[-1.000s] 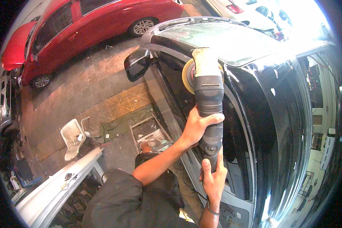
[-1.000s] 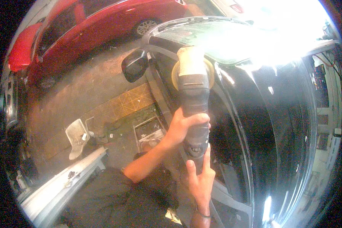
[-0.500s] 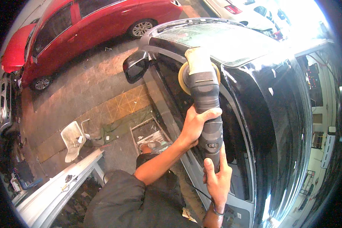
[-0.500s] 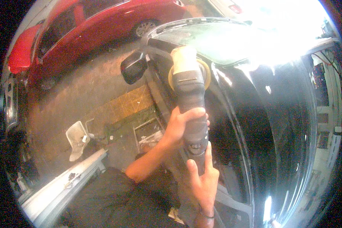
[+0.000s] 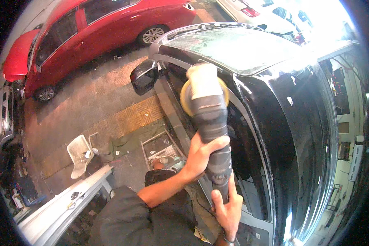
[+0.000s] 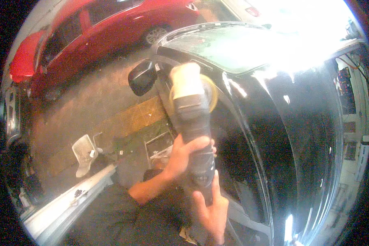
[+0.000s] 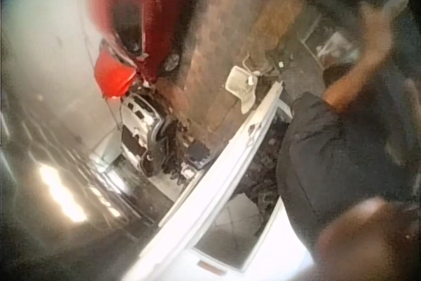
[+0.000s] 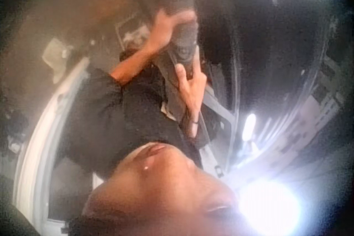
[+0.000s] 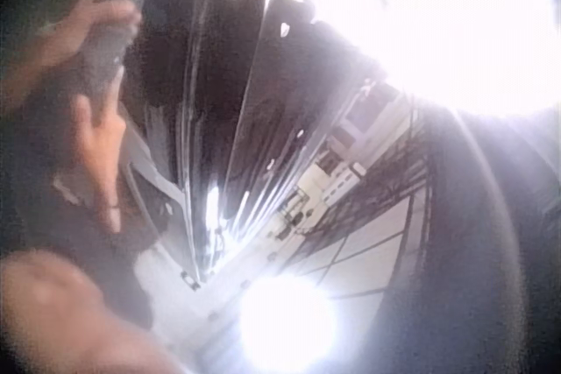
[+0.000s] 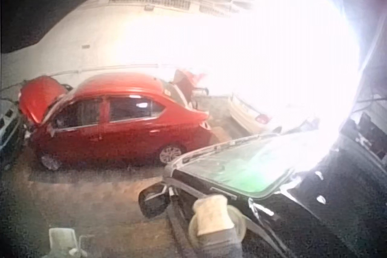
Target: The person uses a rotary polisher with a yellow pad to polish the roof of a black car. They move the tool across the surface in circular and sweeping motions, occasionally pausing to wipe the area with their hand.
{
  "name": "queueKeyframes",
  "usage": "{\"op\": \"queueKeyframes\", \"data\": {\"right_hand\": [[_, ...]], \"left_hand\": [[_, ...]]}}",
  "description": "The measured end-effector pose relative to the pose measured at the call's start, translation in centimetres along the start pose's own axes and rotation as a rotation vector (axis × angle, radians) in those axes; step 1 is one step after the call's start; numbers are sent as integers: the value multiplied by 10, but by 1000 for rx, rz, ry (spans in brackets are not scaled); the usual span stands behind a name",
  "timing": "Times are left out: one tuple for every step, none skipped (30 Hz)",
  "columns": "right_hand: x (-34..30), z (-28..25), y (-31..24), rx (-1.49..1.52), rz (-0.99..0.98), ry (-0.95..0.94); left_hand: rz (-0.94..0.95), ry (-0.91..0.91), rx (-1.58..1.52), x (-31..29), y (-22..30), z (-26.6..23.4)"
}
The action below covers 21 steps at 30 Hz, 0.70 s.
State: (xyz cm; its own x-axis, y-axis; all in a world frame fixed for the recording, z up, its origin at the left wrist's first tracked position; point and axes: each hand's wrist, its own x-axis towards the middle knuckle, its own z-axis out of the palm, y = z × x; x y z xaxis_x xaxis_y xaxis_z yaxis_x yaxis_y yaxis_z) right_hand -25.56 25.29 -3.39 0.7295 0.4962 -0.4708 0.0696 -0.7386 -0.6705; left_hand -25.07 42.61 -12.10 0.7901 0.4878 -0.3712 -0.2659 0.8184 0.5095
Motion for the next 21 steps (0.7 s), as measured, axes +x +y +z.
{"op": "queueKeyframes", "data": {"right_hand": [[-2,-7,-3,-23,-26,-32],[-4,-9,-5,-83,-65,-30],[-6,-11,-7,-143,-103,-28],[-9,-11,-12,-204,-141,-26],[-9,-12,-27,-165,-120,-22],[-9,-11,-33,-169,-126,-9],[-8,-10,-37,-174,-131,3],[-7,-10,-41,-179,-134,14],[-6,-9,-45,-172,-145,26],[-4,-9,-49,-165,-156,38],[-3,-9,-52,-163,-169,51],[-2,-8,-54,-165,-175,63],[-2,-6,-56,-167,-182,74],[-1,-6,-57,-172,-187,85],[1,-7,-59,-167,-176,78],[4,-8,-60,-162,-166,71],[6,-8,-60,-153,-155,66],[7,-5,-58,-151,-166,77],[8,-1,-55,-149,-177,87],[10,2,-54,-150,-187,91],[12,3,-52,-158,-202,99]], "left_hand": [[-34,44,-14,-7,-3,-2],[-53,41,-60,-11,-4,-3],[-73,38,-107,-13,-4,-5],[-92,37,-153,-14,-4,-7],[-88,37,-161,-9,-7,-9],[-99,22,-168,-6,-5,-7],[-109,8,-176,-3,-1,-6],[-122,-5,-184,1,2,-5],[-143,-20,-177,5,4,-4],[-164,-35,-169,9,7,-4],[-183,-53,-166,15,9,-3],[-202,-71,-163,18,12,-2],[-176,-61,-137,19,15,2],[-182,-72,-140,22,15,2],[-187,-83,-144,26,15,1],[-192,-93,-148,29,14,0],[-190,-84,-157,31,14,-2],[-187,-75,-166,33,14,-4],[-185,-66,-175,34,15,-6],[-189,-64,-174,34,15,-8],[-194,-63,-173,34,16,-9]]}}
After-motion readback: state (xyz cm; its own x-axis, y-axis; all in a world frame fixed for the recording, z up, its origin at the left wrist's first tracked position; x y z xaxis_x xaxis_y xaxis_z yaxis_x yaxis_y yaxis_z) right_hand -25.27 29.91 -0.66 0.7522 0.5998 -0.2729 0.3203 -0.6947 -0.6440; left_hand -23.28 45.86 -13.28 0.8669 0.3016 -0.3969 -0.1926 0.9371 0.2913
